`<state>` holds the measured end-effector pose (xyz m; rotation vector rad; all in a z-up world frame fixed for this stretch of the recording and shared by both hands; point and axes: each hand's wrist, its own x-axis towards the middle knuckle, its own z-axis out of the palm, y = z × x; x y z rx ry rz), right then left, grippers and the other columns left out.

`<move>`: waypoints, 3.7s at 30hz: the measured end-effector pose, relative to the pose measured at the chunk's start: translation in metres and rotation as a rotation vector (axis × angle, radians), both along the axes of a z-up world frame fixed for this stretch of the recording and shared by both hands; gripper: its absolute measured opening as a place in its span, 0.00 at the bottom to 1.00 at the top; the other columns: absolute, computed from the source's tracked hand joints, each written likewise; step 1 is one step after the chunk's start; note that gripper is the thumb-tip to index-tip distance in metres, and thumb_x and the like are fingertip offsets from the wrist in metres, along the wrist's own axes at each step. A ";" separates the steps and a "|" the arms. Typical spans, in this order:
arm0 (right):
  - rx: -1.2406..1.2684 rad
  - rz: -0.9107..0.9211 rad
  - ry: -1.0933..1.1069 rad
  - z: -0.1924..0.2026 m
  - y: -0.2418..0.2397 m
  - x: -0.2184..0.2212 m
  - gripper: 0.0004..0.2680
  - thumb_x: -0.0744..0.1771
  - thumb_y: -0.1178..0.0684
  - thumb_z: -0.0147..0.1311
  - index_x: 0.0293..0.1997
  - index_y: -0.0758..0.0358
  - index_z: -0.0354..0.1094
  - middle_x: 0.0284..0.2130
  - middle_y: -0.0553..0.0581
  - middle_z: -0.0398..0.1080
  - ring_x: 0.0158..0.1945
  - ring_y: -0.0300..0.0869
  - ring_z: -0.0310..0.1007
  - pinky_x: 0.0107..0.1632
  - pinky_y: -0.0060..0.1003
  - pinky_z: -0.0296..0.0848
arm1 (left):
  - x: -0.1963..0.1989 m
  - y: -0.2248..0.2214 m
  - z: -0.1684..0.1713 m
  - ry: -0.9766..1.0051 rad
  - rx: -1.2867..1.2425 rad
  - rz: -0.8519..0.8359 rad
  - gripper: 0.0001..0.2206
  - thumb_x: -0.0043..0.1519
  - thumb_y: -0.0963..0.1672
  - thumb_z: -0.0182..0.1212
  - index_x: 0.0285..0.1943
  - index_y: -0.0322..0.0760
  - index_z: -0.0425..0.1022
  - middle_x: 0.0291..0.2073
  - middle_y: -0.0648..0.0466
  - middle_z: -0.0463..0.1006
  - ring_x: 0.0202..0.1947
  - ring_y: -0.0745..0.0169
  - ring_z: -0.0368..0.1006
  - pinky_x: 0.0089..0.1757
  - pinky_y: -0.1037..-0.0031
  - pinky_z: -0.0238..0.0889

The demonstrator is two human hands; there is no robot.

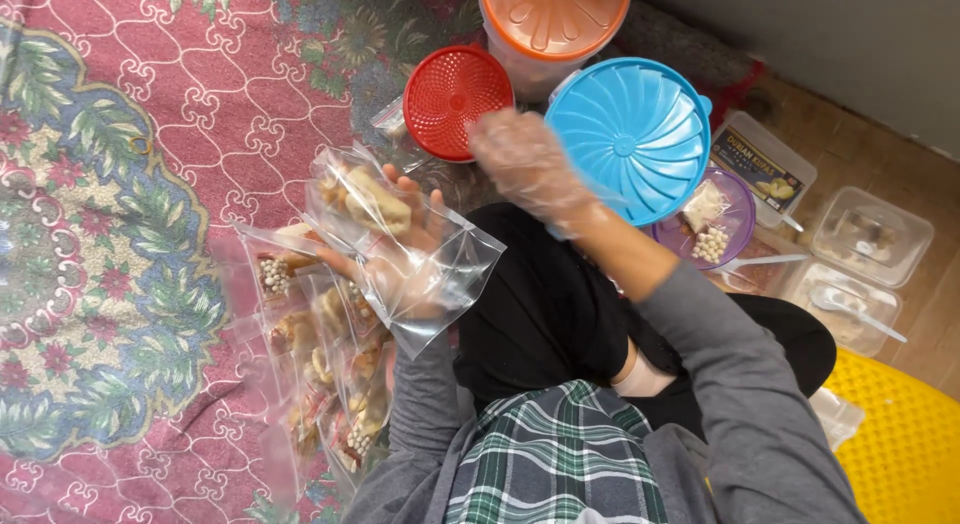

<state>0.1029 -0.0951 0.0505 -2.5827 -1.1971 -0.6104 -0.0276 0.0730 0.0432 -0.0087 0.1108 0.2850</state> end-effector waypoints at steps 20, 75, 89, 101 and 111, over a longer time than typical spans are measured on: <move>0.092 0.104 -0.044 -0.047 0.018 0.016 0.06 0.65 0.46 0.60 0.38 0.51 0.69 0.30 0.48 0.67 0.34 0.43 0.71 0.39 0.40 0.70 | -0.009 0.012 0.007 -0.099 -0.041 0.033 0.46 0.54 0.64 0.58 0.77 0.46 0.50 0.73 0.45 0.53 0.68 0.45 0.56 0.69 0.37 0.38; 1.114 -0.054 1.314 0.119 -0.032 -0.014 0.15 0.66 0.59 0.64 0.57 0.66 0.65 0.36 0.63 0.69 0.27 0.40 0.71 0.23 0.29 0.70 | 0.038 -0.023 0.006 0.343 0.174 0.017 0.44 0.57 0.64 0.56 0.78 0.47 0.45 0.64 0.43 0.62 0.54 0.45 0.72 0.62 0.41 0.58; 0.574 -0.446 0.670 0.125 -0.148 -0.210 0.17 0.62 0.49 0.69 0.54 0.59 0.76 0.37 0.58 0.76 0.37 0.45 0.78 0.40 0.37 0.77 | -0.012 -0.164 0.012 0.564 0.083 -0.250 0.32 0.59 0.59 0.65 0.65 0.43 0.63 0.58 0.46 0.72 0.52 0.39 0.75 0.54 0.42 0.70; 0.048 -0.147 0.123 0.133 -0.129 -0.221 0.11 0.68 0.55 0.55 0.56 0.54 0.74 0.39 0.54 0.73 0.36 0.46 0.73 0.40 0.39 0.74 | -0.044 -0.179 -0.006 0.211 0.095 -0.327 0.27 0.63 0.62 0.58 0.68 0.56 0.63 0.65 0.52 0.67 0.61 0.43 0.69 0.62 0.34 0.58; -0.188 -0.308 0.385 0.134 -0.124 -0.228 0.20 0.67 0.61 0.50 0.68 0.48 0.61 0.65 0.65 0.58 0.32 0.58 0.78 0.38 0.51 0.82 | -0.047 -0.180 -0.014 0.121 0.190 -0.296 0.27 0.65 0.59 0.57 0.71 0.59 0.60 0.68 0.57 0.64 0.62 0.48 0.69 0.61 0.35 0.59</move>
